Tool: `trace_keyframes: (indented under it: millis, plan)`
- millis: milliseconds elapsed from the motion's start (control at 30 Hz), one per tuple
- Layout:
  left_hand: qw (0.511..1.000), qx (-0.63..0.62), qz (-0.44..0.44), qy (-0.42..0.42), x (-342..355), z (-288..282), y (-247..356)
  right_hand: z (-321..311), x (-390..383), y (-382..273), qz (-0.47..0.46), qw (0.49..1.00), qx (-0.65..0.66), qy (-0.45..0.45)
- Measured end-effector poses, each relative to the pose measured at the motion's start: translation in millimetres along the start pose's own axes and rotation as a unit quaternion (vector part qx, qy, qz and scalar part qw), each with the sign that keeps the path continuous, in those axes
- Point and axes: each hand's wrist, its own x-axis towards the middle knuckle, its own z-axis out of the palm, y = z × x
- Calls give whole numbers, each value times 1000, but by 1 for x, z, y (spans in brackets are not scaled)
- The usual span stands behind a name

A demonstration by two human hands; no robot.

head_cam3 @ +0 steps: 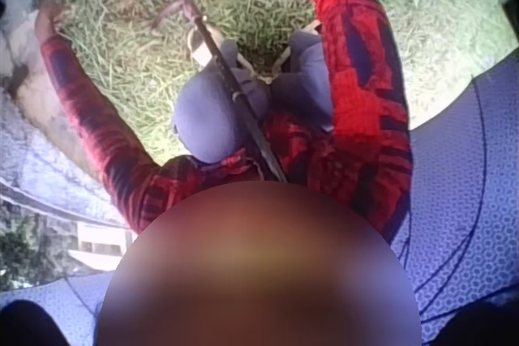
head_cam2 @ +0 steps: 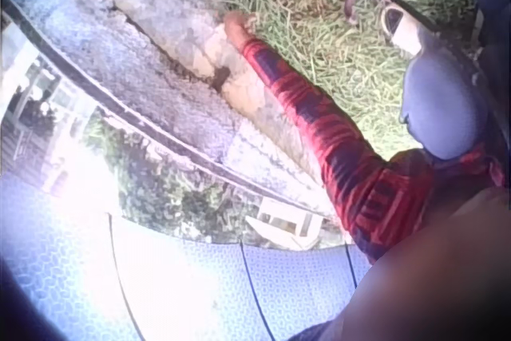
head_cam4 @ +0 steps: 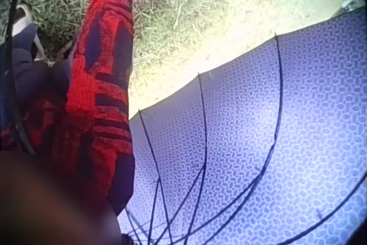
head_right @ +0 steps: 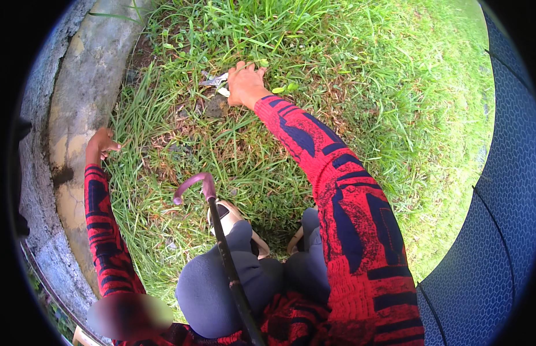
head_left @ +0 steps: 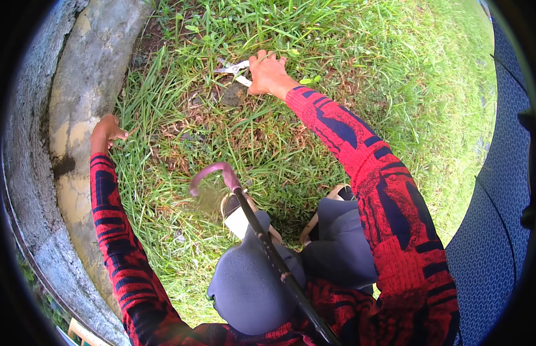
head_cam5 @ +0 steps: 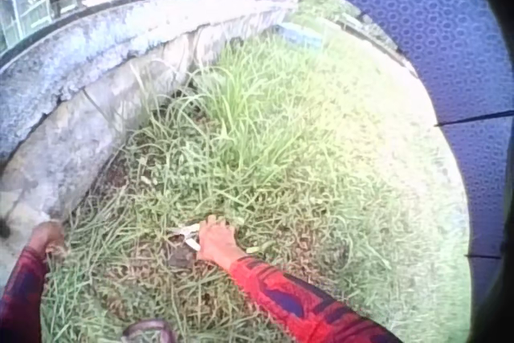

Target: The person squats on a grassy area and uses hand shears to trim grass and weeds along a concrete edge. They repeatedly gather small bunches of grass with one hand and cut them with the shears in the other hand.

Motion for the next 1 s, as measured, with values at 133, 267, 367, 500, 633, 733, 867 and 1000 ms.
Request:
trace_keyframes:
  millis: [133,267,367,500,633,733,867,1000]
  plan:
    - [957,148,213,132,-17,-10,54,0,8,-18,8,1000,-10,-3]
    - [955,-7,298,0,-16,-17,138,0,13,-25,16,1000,10,-11]
    - [956,-14,266,120,0,8,178,-2,8,-16,16,1000,19,-19]
    - [966,8,167,198,53,22,197,-7,-4,7,0,1000,4,-24]
    - [919,-92,215,319,95,37,204,-15,6,7,-9,999,19,-38]
    - [900,-219,238,293,114,32,210,-27,34,-8,12,999,28,-31]
    - [907,-266,183,271,122,20,209,-48,60,-23,88,984,147,37]
    - [876,-323,195,301,129,-1,188,-49,55,-45,25,998,48,-30]
